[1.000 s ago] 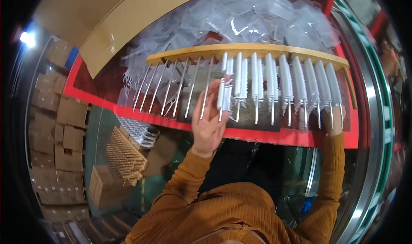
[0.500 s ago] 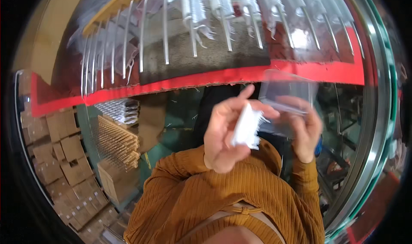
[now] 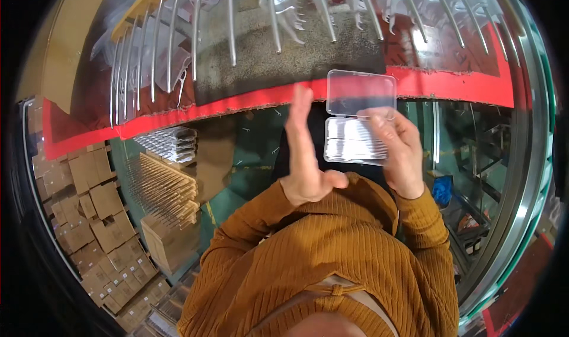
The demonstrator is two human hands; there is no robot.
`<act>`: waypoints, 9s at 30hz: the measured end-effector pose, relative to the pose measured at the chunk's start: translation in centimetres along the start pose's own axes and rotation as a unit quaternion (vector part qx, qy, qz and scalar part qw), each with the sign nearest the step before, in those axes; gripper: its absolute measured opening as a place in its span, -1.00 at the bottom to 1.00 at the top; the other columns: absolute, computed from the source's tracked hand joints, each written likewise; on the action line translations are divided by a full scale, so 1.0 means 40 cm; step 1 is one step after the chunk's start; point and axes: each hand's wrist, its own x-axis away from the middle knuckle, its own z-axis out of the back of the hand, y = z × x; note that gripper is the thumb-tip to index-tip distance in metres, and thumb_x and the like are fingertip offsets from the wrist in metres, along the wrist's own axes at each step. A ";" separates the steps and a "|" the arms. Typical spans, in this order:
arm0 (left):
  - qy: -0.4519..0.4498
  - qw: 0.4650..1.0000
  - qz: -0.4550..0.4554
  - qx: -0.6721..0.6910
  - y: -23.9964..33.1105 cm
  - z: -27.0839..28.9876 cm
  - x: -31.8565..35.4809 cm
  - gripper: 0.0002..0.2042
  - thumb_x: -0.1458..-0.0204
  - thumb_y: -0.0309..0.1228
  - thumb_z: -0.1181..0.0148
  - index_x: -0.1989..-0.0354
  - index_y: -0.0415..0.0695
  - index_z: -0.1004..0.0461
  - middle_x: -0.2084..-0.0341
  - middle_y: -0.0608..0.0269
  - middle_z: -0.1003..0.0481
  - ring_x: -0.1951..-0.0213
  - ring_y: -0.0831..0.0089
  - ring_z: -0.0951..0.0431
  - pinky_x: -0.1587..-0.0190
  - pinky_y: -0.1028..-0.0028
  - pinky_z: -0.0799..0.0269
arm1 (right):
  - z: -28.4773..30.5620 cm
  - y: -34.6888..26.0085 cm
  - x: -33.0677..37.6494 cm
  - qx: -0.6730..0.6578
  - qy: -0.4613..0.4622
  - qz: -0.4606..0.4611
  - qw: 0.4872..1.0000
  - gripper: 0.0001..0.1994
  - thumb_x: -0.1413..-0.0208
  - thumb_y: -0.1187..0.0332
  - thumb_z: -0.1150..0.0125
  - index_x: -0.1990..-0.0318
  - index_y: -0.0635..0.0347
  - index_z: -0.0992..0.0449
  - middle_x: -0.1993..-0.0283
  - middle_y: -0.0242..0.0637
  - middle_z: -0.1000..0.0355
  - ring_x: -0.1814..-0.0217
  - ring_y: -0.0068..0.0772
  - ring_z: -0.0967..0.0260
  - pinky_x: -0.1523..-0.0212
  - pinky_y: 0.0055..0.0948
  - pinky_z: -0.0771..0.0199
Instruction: The person packs dental floss picks by removing them from a rack, placing them into small plastic cases, closing the cases, and placing the filled cases onto a conveyor belt, swapping empty racks with full ones.
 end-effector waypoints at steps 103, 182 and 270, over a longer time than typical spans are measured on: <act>0.186 0.951 0.193 0.153 0.081 0.204 0.040 -0.59 -0.09 -0.59 0.12 -0.15 -0.30 -0.07 -0.08 0.19 -0.20 -0.05 0.50 -0.22 -0.06 0.55 -0.20 | 0.907 -0.217 0.661 0.703 0.610 -0.096 0.352 -0.53 -0.05 0.01 0.02 0.21 0.33 -0.40 0.23 0.10 -0.37 0.18 0.00 -0.31 0.16 -0.20 -0.28; -0.194 0.960 -0.096 -0.179 0.280 -0.036 0.093 -0.49 0.25 -0.33 -0.20 0.08 -0.36 -0.32 0.18 -0.02 -0.27 0.12 0.09 -0.27 -0.05 -0.06 -0.12 | 0.055 0.051 0.241 0.034 0.002 0.092 0.995 -0.49 -0.19 0.06 0.23 0.01 0.42 -0.31 0.17 -0.16 -0.42 0.17 -0.47 -0.35 0.12 -0.54 -0.32; 0.103 0.988 0.115 0.023 0.408 -0.063 0.149 -0.47 0.07 -0.70 0.19 -0.18 -0.23 -0.11 -0.10 0.15 -0.11 0.08 0.48 -0.22 0.31 0.67 -0.29 | 0.280 -0.218 -0.222 0.475 -0.007 0.587 0.656 -0.37 0.25 0.28 -0.32 -0.09 0.10 -0.27 -0.02 -0.11 -0.29 -0.10 -0.01 -0.16 -0.04 -0.22 -0.24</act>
